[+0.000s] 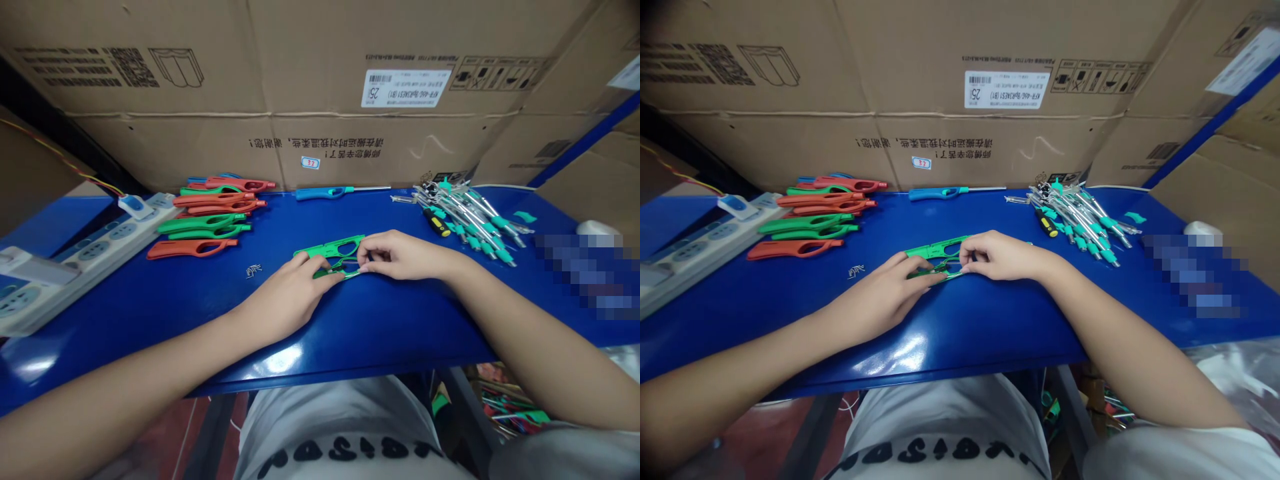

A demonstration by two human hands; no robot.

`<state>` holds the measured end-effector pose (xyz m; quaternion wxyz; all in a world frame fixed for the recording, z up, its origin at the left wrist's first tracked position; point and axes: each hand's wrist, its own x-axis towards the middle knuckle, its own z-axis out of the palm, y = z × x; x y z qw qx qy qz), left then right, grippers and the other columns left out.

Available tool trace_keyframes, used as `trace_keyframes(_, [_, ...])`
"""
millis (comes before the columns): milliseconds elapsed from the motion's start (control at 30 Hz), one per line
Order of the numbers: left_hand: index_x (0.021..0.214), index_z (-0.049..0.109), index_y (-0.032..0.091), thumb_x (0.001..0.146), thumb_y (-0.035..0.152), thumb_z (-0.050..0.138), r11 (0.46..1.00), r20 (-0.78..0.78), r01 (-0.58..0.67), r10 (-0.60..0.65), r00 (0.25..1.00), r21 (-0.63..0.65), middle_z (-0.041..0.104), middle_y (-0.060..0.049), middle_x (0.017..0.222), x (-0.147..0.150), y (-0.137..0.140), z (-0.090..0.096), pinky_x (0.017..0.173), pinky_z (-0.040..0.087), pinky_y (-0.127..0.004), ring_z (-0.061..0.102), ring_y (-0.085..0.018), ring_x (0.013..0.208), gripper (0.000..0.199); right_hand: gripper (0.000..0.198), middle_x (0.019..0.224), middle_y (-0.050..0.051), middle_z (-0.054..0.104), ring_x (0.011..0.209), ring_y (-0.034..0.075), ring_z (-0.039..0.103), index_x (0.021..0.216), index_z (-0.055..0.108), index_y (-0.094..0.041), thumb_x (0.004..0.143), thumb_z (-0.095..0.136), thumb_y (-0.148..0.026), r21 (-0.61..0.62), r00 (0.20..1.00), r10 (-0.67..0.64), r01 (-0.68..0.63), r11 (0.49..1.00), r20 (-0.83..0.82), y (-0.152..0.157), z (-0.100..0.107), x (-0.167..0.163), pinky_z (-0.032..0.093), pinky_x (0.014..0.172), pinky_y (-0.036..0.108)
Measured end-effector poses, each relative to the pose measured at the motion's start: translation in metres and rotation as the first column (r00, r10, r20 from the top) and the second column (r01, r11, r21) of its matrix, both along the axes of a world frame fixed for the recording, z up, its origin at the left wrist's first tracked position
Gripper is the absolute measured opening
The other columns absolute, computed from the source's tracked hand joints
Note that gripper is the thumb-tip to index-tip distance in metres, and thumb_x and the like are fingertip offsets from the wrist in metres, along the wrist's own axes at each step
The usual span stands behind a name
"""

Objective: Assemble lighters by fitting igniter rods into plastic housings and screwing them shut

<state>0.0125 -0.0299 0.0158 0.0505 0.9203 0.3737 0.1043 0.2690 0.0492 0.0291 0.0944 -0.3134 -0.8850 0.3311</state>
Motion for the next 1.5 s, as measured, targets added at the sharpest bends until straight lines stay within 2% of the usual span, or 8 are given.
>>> trace_keyframes(100, [0.141,0.056,0.020,0.103,0.017,0.042,1.000,0.000,-0.007,0.007,1.000,-0.010,0.061,-0.013,0.121,0.0007,0.0000,0.0005,0.095,0.052,-0.044,0.054,-0.027,0.106,0.041,0.019,0.064,-0.003,0.053,0.057,0.010,0.042,0.089,0.066,-0.016,0.090,0.064,-0.035,-0.022,1.000,-0.025,0.024,0.999,-0.007,0.0001,-0.0009,0.0003,0.035,0.057,0.024])
trace_keyframes(300, [0.137,0.055,0.018,0.102,0.017,0.043,1.000,0.016,-0.003,0.004,1.000,-0.014,0.062,-0.012,0.119,0.0014,0.0007,0.0011,0.095,0.051,-0.044,0.055,-0.026,0.106,0.037,0.018,0.082,0.001,0.061,0.063,0.010,0.047,0.087,0.068,-0.016,0.089,0.067,-0.034,0.027,0.999,0.046,-0.046,0.999,-0.007,-0.0010,0.0022,0.0007,0.038,0.062,0.025])
trace_keyframes(667, [0.136,0.056,0.018,0.102,0.017,0.043,1.000,0.011,0.003,-0.003,1.000,-0.018,0.062,-0.011,0.119,0.0012,0.0017,0.0013,0.096,0.050,-0.044,0.054,-0.026,0.105,0.036,0.018,0.084,0.003,0.062,0.066,0.011,0.049,0.087,0.068,-0.015,0.091,0.064,-0.032,0.034,0.998,0.058,-0.057,0.998,-0.030,-0.0007,0.0000,0.0001,0.039,0.063,0.025])
trace_keyframes(967, [0.140,0.055,0.022,0.103,0.017,0.042,0.999,0.011,0.001,0.000,1.000,-0.044,0.062,-0.011,0.120,0.0011,0.0021,0.0032,0.095,0.050,-0.043,0.053,-0.026,0.105,0.040,0.016,0.068,-0.002,0.053,0.059,0.010,0.044,0.089,0.065,-0.015,0.091,0.062,-0.030,0.021,1.000,0.000,0.001,1.000,-0.023,0.0010,-0.0031,0.0019,0.035,0.056,0.024])
trace_keyframes(1233, [0.139,0.060,0.026,0.102,0.018,0.043,1.000,-0.008,0.005,-0.005,1.000,-0.014,0.061,-0.012,0.122,0.0011,0.0023,0.0022,0.094,0.051,-0.043,0.053,-0.026,0.102,0.041,0.015,0.082,0.002,0.061,0.062,0.010,0.048,0.087,0.069,-0.015,0.090,0.064,-0.028,0.069,0.996,0.055,-0.051,0.996,-0.066,0.0015,-0.0032,0.0008,0.039,0.061,0.024])
trace_keyframes(1367, [0.139,0.061,0.026,0.102,0.016,0.042,1.000,-0.043,0.006,-0.006,0.999,-0.006,0.061,-0.013,0.121,0.0017,0.0019,0.0039,0.093,0.051,-0.043,0.052,-0.026,0.100,0.043,0.015,0.080,0.002,0.062,0.061,0.009,0.047,0.085,0.070,-0.015,0.089,0.064,-0.028,0.075,0.998,0.029,-0.025,0.997,-0.052,0.0006,-0.0026,-0.0002,0.039,0.060,0.024])
trace_keyframes(1500, [0.140,0.061,0.024,0.101,0.015,0.043,1.000,-0.059,0.010,-0.010,0.998,0.001,0.060,-0.015,0.121,0.0018,0.0025,0.0034,0.093,0.052,-0.043,0.052,-0.026,0.099,0.045,0.013,0.068,-0.002,0.057,0.057,0.009,0.044,0.086,0.068,-0.015,0.087,0.066,-0.028,0.042,0.998,-0.024,0.027,0.999,-0.066,0.0006,-0.0039,-0.0025,0.037,0.057,0.024])
